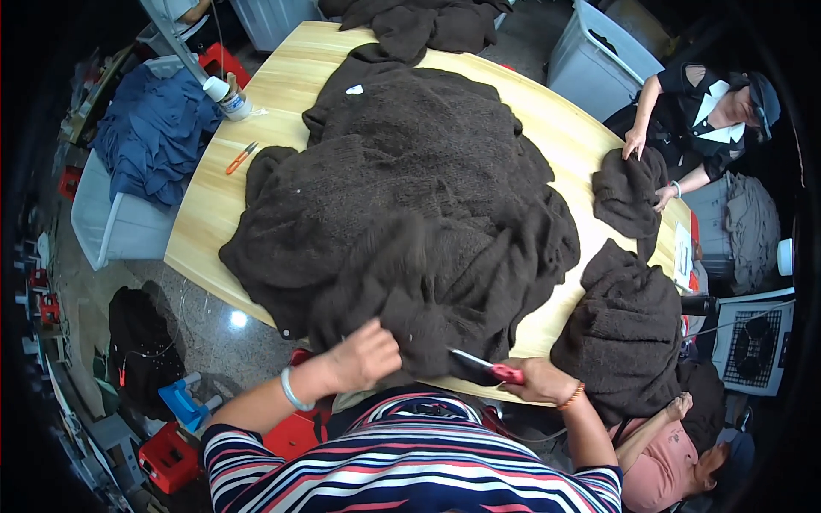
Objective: Trim loose threads from finished garments using scissors.
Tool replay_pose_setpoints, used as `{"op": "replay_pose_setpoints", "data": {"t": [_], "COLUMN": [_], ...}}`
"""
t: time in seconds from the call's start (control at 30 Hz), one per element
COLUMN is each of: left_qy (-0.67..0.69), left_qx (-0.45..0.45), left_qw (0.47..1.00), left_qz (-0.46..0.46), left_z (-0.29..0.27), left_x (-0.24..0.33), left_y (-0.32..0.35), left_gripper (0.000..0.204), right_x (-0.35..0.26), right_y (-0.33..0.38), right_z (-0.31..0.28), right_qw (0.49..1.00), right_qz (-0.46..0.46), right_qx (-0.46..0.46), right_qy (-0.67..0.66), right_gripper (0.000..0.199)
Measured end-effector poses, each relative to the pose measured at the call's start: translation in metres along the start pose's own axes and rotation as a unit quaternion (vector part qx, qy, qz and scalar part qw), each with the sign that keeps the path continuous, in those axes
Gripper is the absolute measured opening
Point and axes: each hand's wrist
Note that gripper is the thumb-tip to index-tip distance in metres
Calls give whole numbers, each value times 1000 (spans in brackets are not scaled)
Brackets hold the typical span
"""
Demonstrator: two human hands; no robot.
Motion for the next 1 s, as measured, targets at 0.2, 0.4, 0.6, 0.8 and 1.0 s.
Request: {"op": "replay_pose_setpoints", "data": {"t": [0.2, 0.4, 0.6, 0.8, 1.0], "left_qy": [275, 402, -48, -179, -295], "left_qx": [-39, -48, 172, 5, -26], "left_qw": [925, 854, 886, 941, 912], "left_qz": [-261, -328, -428, -286, -284], "left_z": [89, 78, 22, 29, 8], "left_x": [42, 37, -25, -111, -188], "left_y": [46, 50, 72, 39, -3], "left_gripper": [27, 25, 59, 109, 105], "right_x": [-26, -26, 79, 85, 38], "right_y": [-8, -87, -79, -40, -23], "right_z": [-44, -27, 34, 56, 17], "right_qw": [982, 965, 974, 980, 981], "right_qz": [-43, -80, 85, 126, 51], "right_qx": [186, 238, 105, 97, 189], "right_qy": [11, 73, 179, 120, 14], "right_gripper": [36, 32, 37, 52, 49]}}
Point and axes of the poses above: each hand's wrist, its own y-axis away from the middle knuckle, its own z-axis out of the palm, x = y × z, and after that the axes turned 10 degrees about z, right-handed
